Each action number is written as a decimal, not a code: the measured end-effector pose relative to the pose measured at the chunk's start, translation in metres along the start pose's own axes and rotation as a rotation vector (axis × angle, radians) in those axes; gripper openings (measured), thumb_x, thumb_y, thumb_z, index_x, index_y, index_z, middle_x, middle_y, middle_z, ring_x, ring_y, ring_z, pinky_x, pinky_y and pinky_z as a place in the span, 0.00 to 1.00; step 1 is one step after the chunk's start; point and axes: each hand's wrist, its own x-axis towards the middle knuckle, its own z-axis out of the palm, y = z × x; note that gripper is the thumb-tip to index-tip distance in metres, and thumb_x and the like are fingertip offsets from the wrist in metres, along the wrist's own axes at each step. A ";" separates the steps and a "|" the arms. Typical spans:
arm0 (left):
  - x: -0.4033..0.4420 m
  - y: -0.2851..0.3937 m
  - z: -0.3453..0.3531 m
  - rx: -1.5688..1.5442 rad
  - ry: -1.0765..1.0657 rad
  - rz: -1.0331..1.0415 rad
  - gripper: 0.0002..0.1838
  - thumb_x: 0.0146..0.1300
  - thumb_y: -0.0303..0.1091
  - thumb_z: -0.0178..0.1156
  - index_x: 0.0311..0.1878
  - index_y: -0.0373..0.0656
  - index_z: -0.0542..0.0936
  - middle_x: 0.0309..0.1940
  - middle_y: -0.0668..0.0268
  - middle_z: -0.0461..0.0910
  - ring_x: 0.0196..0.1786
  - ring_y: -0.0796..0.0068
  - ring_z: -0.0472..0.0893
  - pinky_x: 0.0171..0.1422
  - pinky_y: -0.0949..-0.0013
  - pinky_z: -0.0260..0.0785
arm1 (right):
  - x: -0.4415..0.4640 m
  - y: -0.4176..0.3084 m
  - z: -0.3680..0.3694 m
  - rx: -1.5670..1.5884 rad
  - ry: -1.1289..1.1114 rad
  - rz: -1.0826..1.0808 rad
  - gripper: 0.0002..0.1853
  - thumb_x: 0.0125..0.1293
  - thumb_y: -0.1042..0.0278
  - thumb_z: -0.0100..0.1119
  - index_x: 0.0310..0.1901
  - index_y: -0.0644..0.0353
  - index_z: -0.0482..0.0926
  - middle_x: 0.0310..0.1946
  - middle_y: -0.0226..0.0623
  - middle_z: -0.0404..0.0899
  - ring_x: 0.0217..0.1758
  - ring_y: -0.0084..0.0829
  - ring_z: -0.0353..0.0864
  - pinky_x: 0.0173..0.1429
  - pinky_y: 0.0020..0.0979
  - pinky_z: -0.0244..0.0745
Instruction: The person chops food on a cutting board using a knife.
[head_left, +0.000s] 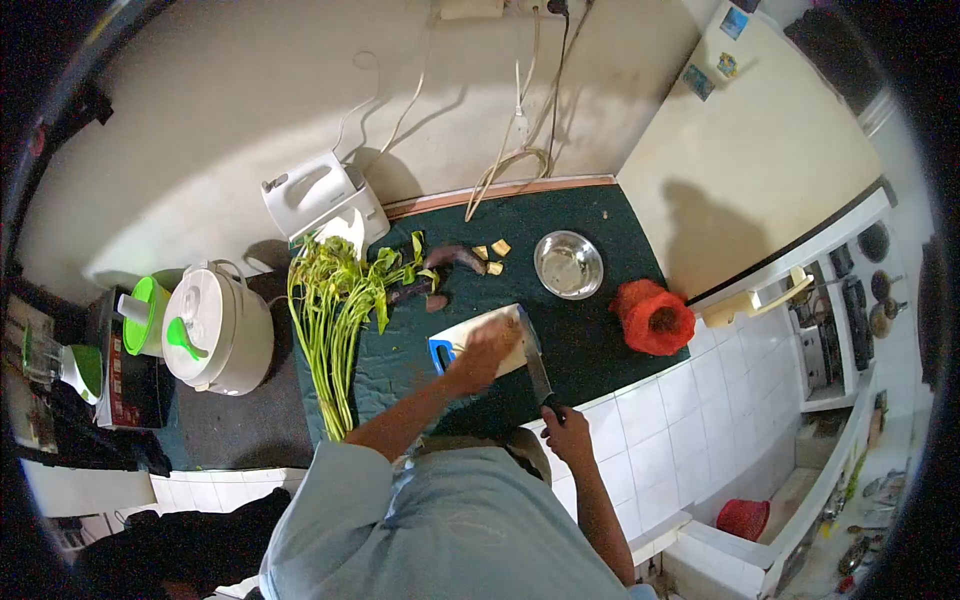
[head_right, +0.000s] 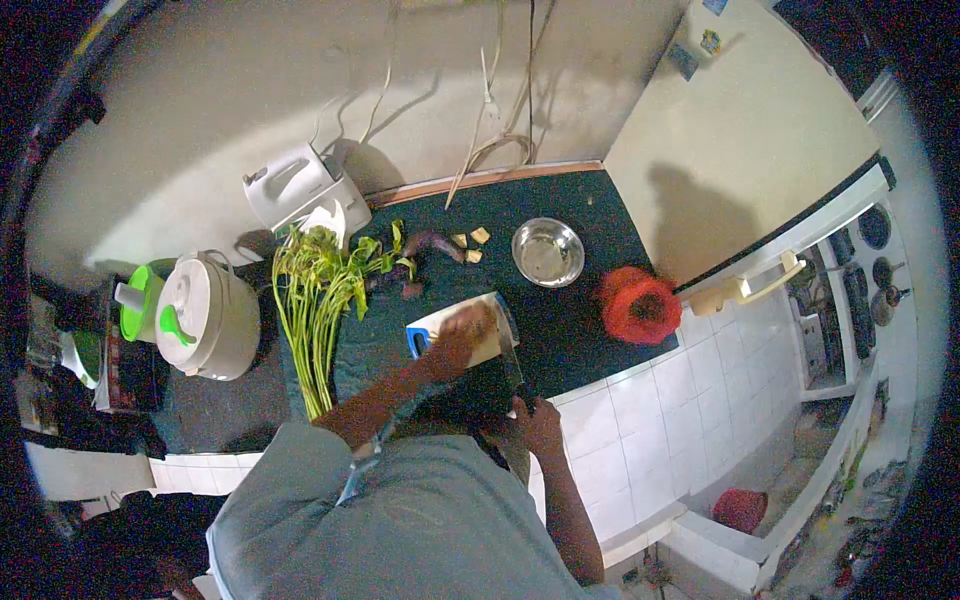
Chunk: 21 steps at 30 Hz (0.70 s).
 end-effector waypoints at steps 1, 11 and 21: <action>-0.009 0.005 0.015 -0.225 0.009 0.031 0.35 0.63 0.24 0.46 0.75 0.58 0.60 0.75 0.48 0.49 0.73 0.42 0.56 0.73 0.41 0.52 | 0.006 -0.004 0.002 0.136 -0.077 0.043 0.20 0.68 0.51 0.59 0.37 0.65 0.77 0.22 0.35 0.79 0.18 0.25 0.76 0.22 0.29 0.71; -0.019 0.014 0.000 0.077 0.107 -0.076 0.38 0.58 0.25 0.53 0.74 0.57 0.61 0.74 0.49 0.51 0.72 0.41 0.56 0.72 0.44 0.54 | -0.002 -0.040 -0.014 0.524 -0.288 0.413 0.20 0.72 0.52 0.55 0.35 0.64 0.75 0.20 0.31 0.71 0.15 0.20 0.66 0.17 0.25 0.62; 0.001 -0.048 0.017 -0.428 0.258 -0.226 0.08 0.54 0.33 0.66 0.37 0.48 0.88 0.64 0.63 0.71 0.68 0.53 0.62 0.71 0.50 0.57 | -0.020 -0.009 -0.002 0.101 -0.171 0.229 0.24 0.70 0.50 0.57 0.31 0.68 0.78 0.19 0.36 0.77 0.17 0.24 0.74 0.22 0.29 0.68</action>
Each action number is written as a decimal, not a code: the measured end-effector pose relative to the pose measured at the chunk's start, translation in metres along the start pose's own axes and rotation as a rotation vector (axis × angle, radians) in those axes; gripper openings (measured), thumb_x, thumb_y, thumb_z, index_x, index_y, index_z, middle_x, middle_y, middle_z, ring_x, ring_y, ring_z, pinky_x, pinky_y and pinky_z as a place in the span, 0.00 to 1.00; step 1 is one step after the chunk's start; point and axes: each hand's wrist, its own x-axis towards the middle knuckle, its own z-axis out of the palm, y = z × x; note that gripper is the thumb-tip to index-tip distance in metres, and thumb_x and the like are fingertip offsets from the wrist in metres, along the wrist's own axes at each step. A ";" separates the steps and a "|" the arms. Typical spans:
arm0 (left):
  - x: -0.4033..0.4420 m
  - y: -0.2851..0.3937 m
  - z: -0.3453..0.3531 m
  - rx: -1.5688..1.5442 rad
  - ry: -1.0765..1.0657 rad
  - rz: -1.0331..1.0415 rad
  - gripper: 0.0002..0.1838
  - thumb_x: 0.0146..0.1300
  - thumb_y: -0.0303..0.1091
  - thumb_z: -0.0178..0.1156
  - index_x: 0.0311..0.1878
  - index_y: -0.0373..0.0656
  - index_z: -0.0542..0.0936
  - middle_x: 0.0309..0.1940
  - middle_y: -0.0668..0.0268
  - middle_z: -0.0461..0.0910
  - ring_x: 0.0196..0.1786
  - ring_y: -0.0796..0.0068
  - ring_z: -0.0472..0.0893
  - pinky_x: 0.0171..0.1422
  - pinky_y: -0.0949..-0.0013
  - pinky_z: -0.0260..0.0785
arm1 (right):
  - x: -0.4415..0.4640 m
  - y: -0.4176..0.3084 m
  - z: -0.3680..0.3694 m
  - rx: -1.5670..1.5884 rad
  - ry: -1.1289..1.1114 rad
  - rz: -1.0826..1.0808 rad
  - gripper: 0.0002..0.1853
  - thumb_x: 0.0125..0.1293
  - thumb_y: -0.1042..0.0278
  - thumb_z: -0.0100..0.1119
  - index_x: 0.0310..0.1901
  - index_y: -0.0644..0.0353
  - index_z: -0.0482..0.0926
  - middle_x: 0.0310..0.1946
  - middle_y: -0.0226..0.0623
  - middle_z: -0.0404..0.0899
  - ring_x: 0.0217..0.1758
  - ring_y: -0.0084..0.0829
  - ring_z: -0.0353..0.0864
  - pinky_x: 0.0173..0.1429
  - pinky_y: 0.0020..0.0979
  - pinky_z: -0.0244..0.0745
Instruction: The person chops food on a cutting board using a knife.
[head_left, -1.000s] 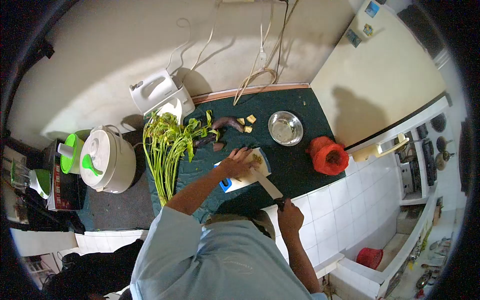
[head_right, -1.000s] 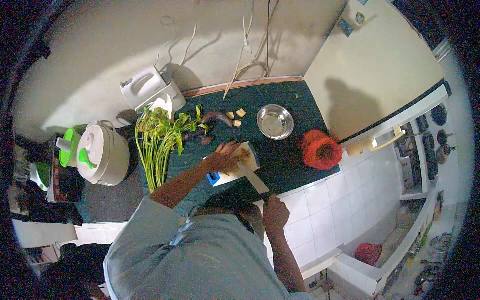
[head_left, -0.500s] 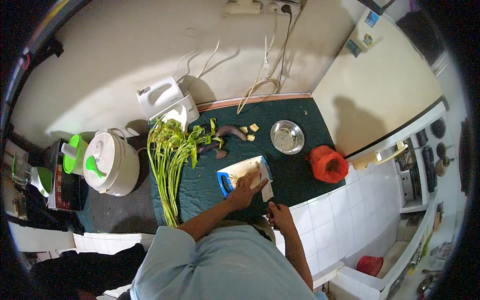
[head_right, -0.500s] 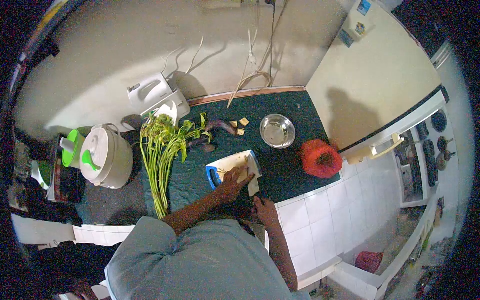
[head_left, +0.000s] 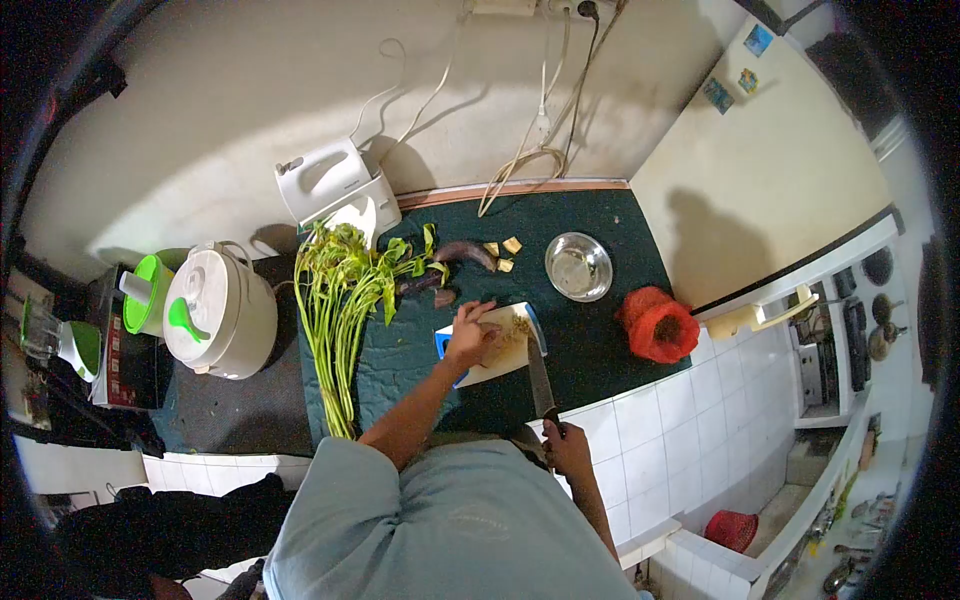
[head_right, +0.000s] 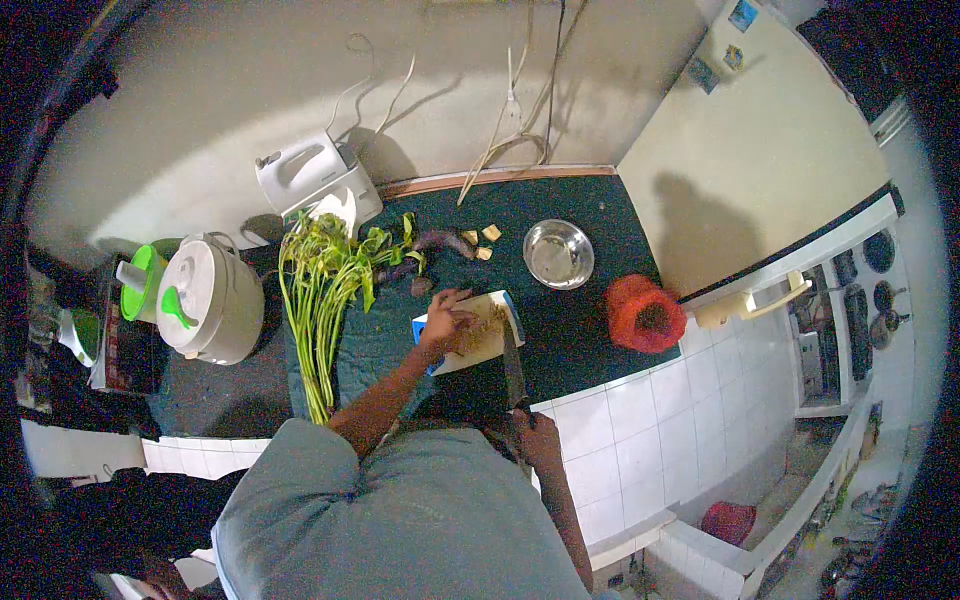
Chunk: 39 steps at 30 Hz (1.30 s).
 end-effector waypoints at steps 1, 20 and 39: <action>0.001 0.005 -0.010 0.001 -0.001 -0.003 0.08 0.54 0.33 0.66 0.37 0.48 0.88 0.64 0.63 0.71 0.68 0.53 0.62 0.71 0.50 0.57 | 0.001 0.002 0.004 0.000 -0.003 0.001 0.24 0.70 0.50 0.57 0.31 0.68 0.78 0.19 0.36 0.77 0.17 0.24 0.74 0.22 0.29 0.68; -0.044 -0.013 -0.046 0.201 -0.225 -0.221 0.12 0.62 0.39 0.60 0.46 0.49 0.84 0.46 0.62 0.81 0.51 0.56 0.79 0.53 0.55 0.75 | -0.014 -0.037 0.008 -0.347 -0.038 -0.176 0.24 0.67 0.49 0.57 0.34 0.69 0.78 0.28 0.58 0.81 0.34 0.56 0.82 0.37 0.48 0.76; -0.029 -0.009 -0.032 -0.075 -0.135 -0.205 0.13 0.60 0.35 0.59 0.47 0.42 0.82 0.44 0.54 0.82 0.48 0.50 0.81 0.53 0.55 0.73 | -0.001 -0.027 0.008 -0.346 0.109 -0.162 0.18 0.67 0.58 0.58 0.42 0.70 0.78 0.33 0.58 0.82 0.38 0.54 0.84 0.41 0.47 0.78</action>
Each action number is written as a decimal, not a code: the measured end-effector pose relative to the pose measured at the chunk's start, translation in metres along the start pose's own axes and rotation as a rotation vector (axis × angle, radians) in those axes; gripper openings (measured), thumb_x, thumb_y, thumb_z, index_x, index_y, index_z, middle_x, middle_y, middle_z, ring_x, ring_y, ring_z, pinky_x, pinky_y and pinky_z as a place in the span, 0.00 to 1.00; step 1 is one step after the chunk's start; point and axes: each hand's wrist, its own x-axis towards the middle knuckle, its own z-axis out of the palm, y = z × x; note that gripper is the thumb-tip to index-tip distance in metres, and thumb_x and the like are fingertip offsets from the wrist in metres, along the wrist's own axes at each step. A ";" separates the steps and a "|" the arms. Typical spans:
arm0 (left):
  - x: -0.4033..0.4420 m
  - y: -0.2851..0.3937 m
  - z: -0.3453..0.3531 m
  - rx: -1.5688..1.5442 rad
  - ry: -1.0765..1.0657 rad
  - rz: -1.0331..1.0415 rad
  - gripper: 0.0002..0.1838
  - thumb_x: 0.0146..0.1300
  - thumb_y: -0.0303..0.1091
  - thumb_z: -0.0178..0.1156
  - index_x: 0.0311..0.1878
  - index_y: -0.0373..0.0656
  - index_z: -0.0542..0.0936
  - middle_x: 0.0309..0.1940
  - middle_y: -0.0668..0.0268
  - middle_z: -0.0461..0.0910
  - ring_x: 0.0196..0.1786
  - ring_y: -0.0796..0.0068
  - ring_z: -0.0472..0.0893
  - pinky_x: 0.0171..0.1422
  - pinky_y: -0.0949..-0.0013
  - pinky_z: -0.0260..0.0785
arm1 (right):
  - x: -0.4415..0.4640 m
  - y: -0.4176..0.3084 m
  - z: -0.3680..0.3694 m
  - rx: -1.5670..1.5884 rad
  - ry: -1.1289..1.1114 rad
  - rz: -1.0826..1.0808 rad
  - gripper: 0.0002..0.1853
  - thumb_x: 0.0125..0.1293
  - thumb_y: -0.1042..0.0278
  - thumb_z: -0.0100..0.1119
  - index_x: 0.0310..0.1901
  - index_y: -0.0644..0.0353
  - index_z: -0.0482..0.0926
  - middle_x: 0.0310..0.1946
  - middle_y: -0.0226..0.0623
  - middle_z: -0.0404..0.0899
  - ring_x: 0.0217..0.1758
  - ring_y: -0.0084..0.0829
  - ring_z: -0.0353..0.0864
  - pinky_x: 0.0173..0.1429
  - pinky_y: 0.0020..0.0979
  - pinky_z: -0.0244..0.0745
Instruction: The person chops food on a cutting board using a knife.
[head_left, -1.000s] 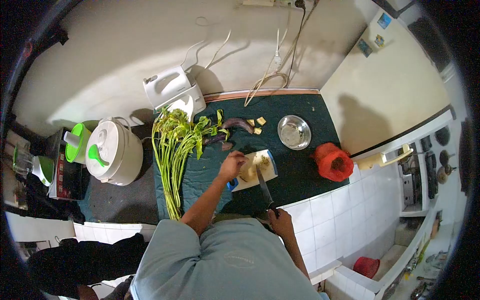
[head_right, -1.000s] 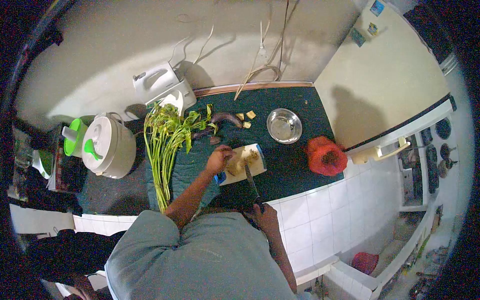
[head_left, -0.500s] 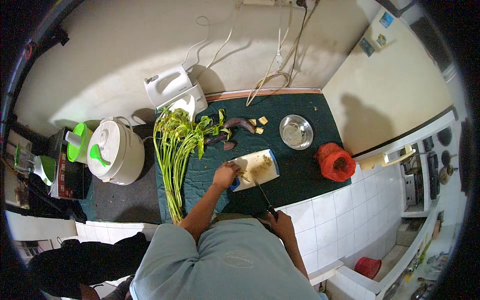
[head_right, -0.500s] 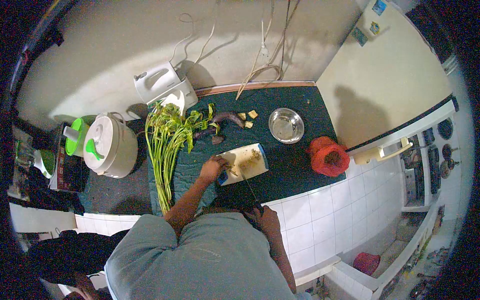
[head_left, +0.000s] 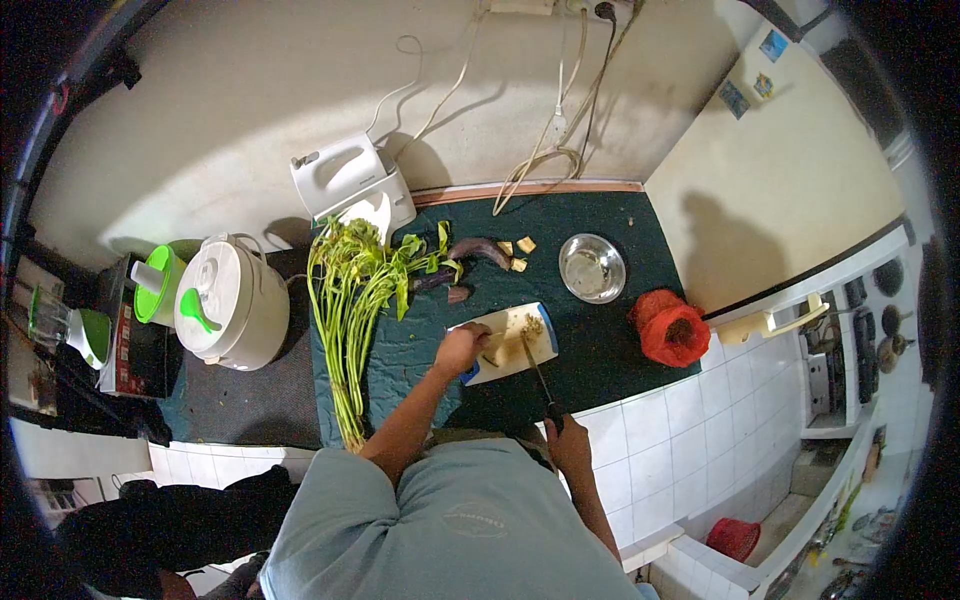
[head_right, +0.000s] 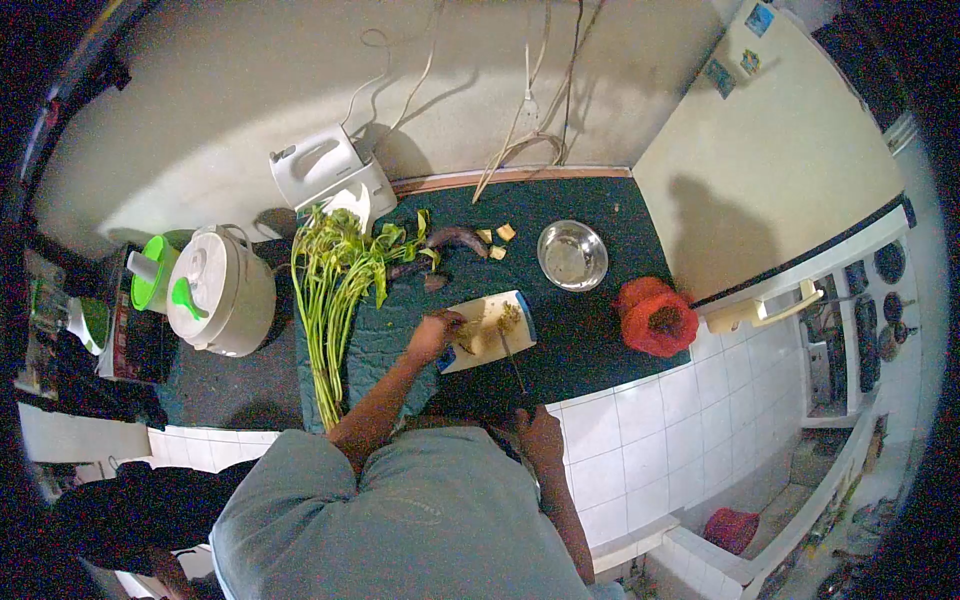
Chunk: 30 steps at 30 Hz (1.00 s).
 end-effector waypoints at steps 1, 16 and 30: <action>0.003 -0.001 0.004 -0.001 0.002 0.000 0.13 0.60 0.35 0.59 0.47 0.42 0.82 0.44 0.54 0.82 0.48 0.50 0.81 0.53 0.55 0.73 | 0.000 -0.002 -0.001 -0.002 0.001 -0.001 0.18 0.67 0.58 0.58 0.42 0.70 0.78 0.33 0.58 0.82 0.38 0.54 0.84 0.41 0.47 0.78; 0.021 0.023 0.033 0.324 -0.131 0.016 0.10 0.61 0.36 0.58 0.41 0.44 0.82 0.41 0.55 0.80 0.49 0.53 0.79 0.52 0.56 0.74 | 0.030 -0.031 -0.004 -0.161 -0.160 0.046 0.24 0.70 0.48 0.50 0.48 0.68 0.75 0.39 0.61 0.80 0.47 0.56 0.81 0.51 0.52 0.76; 0.011 0.026 0.041 0.302 0.130 0.075 0.06 0.55 0.32 0.57 0.35 0.46 0.82 0.36 0.61 0.80 0.45 0.57 0.78 0.48 0.57 0.75 | 0.035 -0.032 -0.002 -0.077 -0.001 0.000 0.20 0.69 0.55 0.55 0.38 0.71 0.75 0.31 0.62 0.80 0.38 0.62 0.81 0.41 0.53 0.76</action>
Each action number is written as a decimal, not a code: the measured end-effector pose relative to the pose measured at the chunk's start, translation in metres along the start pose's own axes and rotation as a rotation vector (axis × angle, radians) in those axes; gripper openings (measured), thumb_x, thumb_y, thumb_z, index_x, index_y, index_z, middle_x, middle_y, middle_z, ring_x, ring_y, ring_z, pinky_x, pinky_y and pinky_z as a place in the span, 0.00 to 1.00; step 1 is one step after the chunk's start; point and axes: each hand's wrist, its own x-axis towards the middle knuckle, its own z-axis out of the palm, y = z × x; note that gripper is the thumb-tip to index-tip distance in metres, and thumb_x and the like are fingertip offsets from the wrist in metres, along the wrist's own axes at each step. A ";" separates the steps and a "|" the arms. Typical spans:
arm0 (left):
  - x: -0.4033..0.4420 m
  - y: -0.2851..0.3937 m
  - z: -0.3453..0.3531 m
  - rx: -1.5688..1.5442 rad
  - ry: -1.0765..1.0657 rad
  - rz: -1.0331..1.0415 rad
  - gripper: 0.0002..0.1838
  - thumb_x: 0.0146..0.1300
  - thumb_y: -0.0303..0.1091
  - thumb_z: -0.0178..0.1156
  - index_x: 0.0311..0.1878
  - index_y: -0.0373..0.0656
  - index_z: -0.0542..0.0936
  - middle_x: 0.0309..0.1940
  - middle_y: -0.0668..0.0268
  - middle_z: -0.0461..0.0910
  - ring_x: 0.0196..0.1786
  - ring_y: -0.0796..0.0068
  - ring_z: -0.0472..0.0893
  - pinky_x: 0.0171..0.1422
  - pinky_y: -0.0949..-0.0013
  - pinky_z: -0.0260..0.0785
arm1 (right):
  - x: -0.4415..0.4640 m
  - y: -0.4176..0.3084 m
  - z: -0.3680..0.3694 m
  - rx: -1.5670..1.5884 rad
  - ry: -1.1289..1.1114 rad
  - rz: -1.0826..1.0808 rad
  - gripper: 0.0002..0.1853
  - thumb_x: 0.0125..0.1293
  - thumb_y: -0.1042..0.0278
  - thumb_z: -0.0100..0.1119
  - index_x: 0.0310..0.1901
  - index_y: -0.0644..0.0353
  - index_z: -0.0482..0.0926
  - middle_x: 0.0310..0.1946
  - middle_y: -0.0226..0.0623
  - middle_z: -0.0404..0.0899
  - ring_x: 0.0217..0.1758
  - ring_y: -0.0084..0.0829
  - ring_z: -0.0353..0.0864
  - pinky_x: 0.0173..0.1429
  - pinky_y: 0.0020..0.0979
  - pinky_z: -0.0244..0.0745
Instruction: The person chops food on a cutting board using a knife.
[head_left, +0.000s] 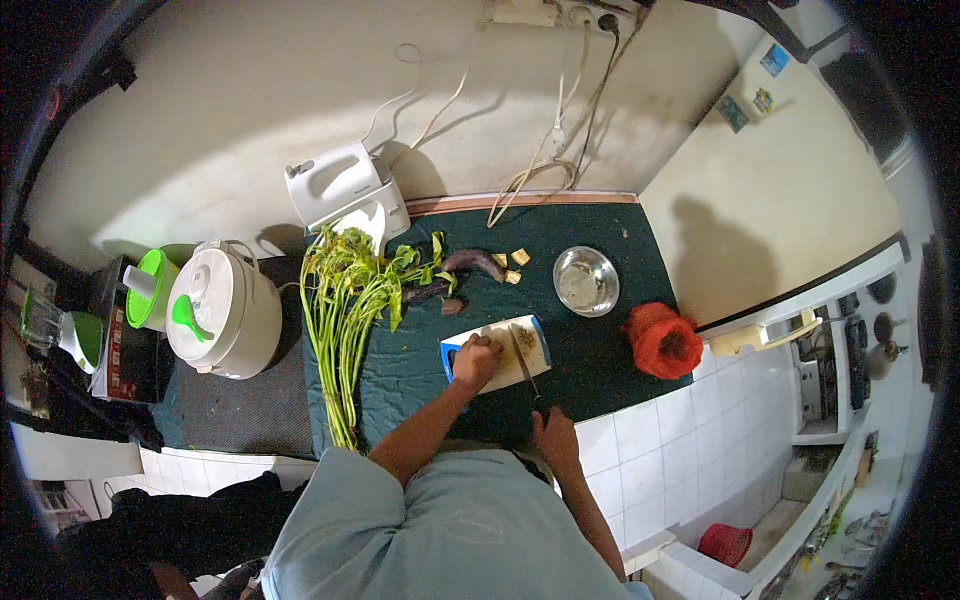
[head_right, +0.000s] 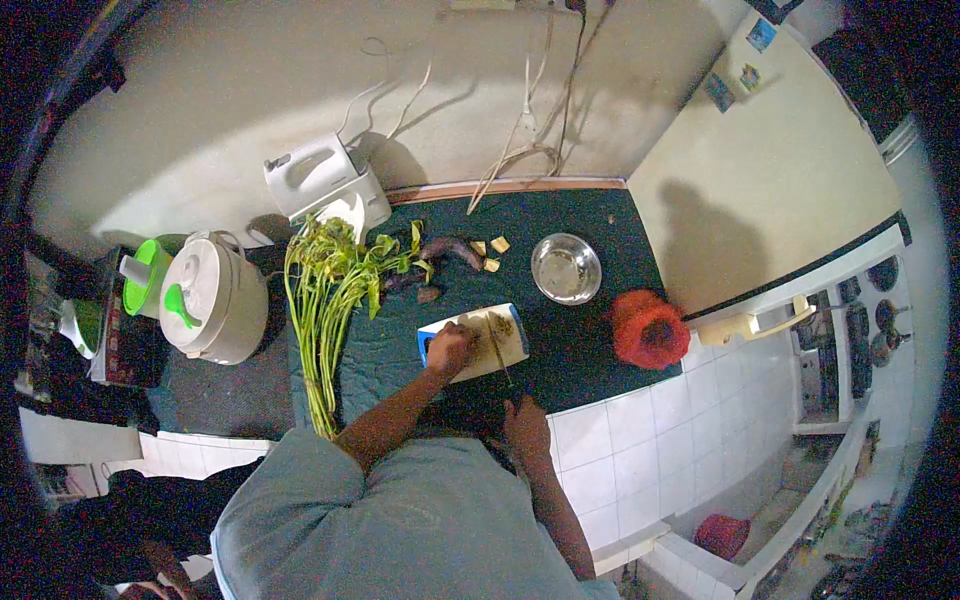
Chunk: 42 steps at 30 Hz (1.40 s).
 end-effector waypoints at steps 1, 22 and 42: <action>-0.001 -0.002 0.000 0.002 0.001 -0.003 0.06 0.55 0.32 0.57 0.35 0.46 0.82 0.36 0.61 0.80 0.45 0.57 0.78 0.48 0.57 0.75 | 0.001 -0.002 0.000 0.000 -0.002 -0.003 0.20 0.69 0.55 0.55 0.38 0.71 0.75 0.31 0.62 0.80 0.38 0.62 0.81 0.41 0.53 0.76; -0.002 -0.012 -0.005 0.026 -0.076 -0.023 0.09 0.50 0.34 0.63 0.36 0.51 0.86 0.34 0.62 0.81 0.44 0.57 0.78 0.47 0.59 0.76 | 0.043 -0.027 0.009 -0.233 -0.274 -0.105 0.23 0.72 0.50 0.46 0.43 0.68 0.75 0.38 0.60 0.81 0.46 0.59 0.82 0.53 0.52 0.76; 0.000 0.003 -0.019 0.181 -0.175 -0.104 0.09 0.52 0.39 0.65 0.36 0.50 0.85 0.38 0.67 0.81 0.45 0.61 0.79 0.46 0.59 0.77 | 0.036 -0.030 0.053 -0.229 -0.222 0.010 0.21 0.72 0.49 0.46 0.45 0.64 0.73 0.38 0.55 0.83 0.43 0.54 0.85 0.48 0.52 0.79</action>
